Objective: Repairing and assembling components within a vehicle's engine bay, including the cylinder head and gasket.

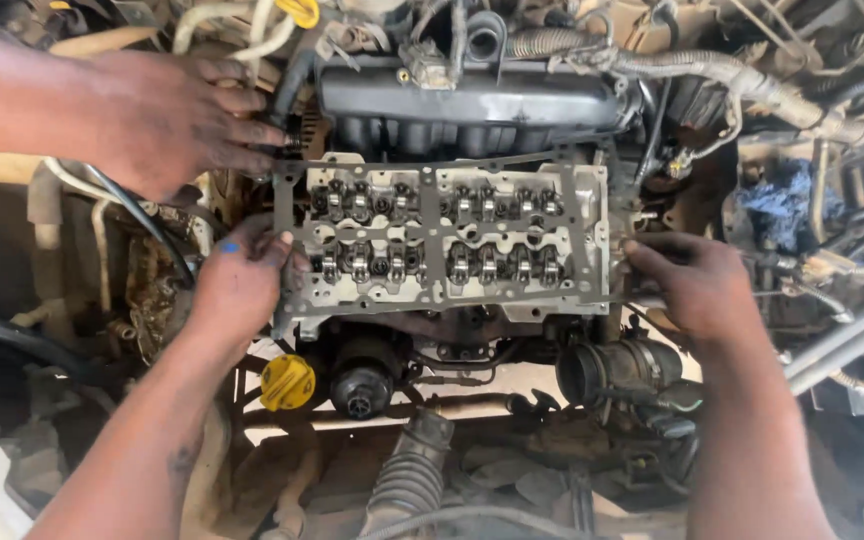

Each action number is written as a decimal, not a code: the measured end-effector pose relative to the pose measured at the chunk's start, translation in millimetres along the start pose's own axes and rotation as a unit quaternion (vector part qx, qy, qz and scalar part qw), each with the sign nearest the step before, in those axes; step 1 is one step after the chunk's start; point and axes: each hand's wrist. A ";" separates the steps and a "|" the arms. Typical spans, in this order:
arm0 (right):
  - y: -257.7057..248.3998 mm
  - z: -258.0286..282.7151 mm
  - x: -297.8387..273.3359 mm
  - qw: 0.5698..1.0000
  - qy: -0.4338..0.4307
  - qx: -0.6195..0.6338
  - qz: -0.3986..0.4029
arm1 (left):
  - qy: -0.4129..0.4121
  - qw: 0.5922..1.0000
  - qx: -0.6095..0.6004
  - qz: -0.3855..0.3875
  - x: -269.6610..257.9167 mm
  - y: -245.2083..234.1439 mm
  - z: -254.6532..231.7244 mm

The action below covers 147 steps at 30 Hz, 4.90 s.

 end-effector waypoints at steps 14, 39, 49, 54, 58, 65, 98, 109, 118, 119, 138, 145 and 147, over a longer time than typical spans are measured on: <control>10.2 -25.7 13.9 0.917 -0.061 -0.390 -0.054 | 0.114 0.950 0.272 -0.101 7.3 6.3 3.6; 18.6 -3.6 1.9 0.899 -0.013 -0.437 -0.021 | 0.116 0.935 0.326 -0.071 6.5 3.6 8.0; 21.1 -3.7 2.0 0.902 -0.043 -0.430 0.005 | 0.076 0.937 0.335 -0.072 0.4 8.2 -1.9; 21.0 -4.8 1.7 0.897 -0.061 -0.438 0.004 | 0.079 0.936 0.336 -0.073 7.3 3.0 9.9; 24.3 7.6 -6.5 0.886 -0.026 -0.462 0.023 | 0.083 0.941 0.321 -0.064 5.6 4.3 4.4; 27.3 7.9 -7.8 0.884 -0.014 -0.466 0.042 | 0.070 0.936 0.340 -0.063 2.7 5.5 -0.6; 23.8 -10.5 7.4 0.849 0.000 -0.527 0.036 | 0.114 0.920 0.371 -0.052 4.8 5.2 14.0; 23.0 -12.0 7.9 0.851 -0.009 -0.524 0.041 | 0.103 0.915 0.384 -0.071 -0.5 10.7 3.6; 24.6 -9.4 5.5 0.860 -0.022 -0.509 0.017 | 0.068 0.905 0.418 -0.046 -4.4 13.9 -5.4; 25.0 -7.7 4.2 0.861 -0.018 -0.508 0.006 | 0.067 0.905 0.417 -0.045 -4.7 14.8 -5.4; 11.6 -9.4 9.8 0.882 -0.058 -0.462 -0.072 | 0.041 0.877 0.473 0.070 -68.3 76.6 -11.1; 22.5 -11.6 13.0 0.882 -0.054 -0.464 -0.066 | 0.157 0.858 0.448 0.197 -146.7 38.0 -63.7; 22.2 -10.3 13.4 0.882 -0.053 -0.462 -0.076 | 0.121 0.838 0.477 0.235 -153.7 11.6 -59.1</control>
Point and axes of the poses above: each hand's wrist, its own x-axis towards the middle knuckle, its own y-axis out of the palm, z = x × y, and after that the axes turned 1 degree about y, right-handed
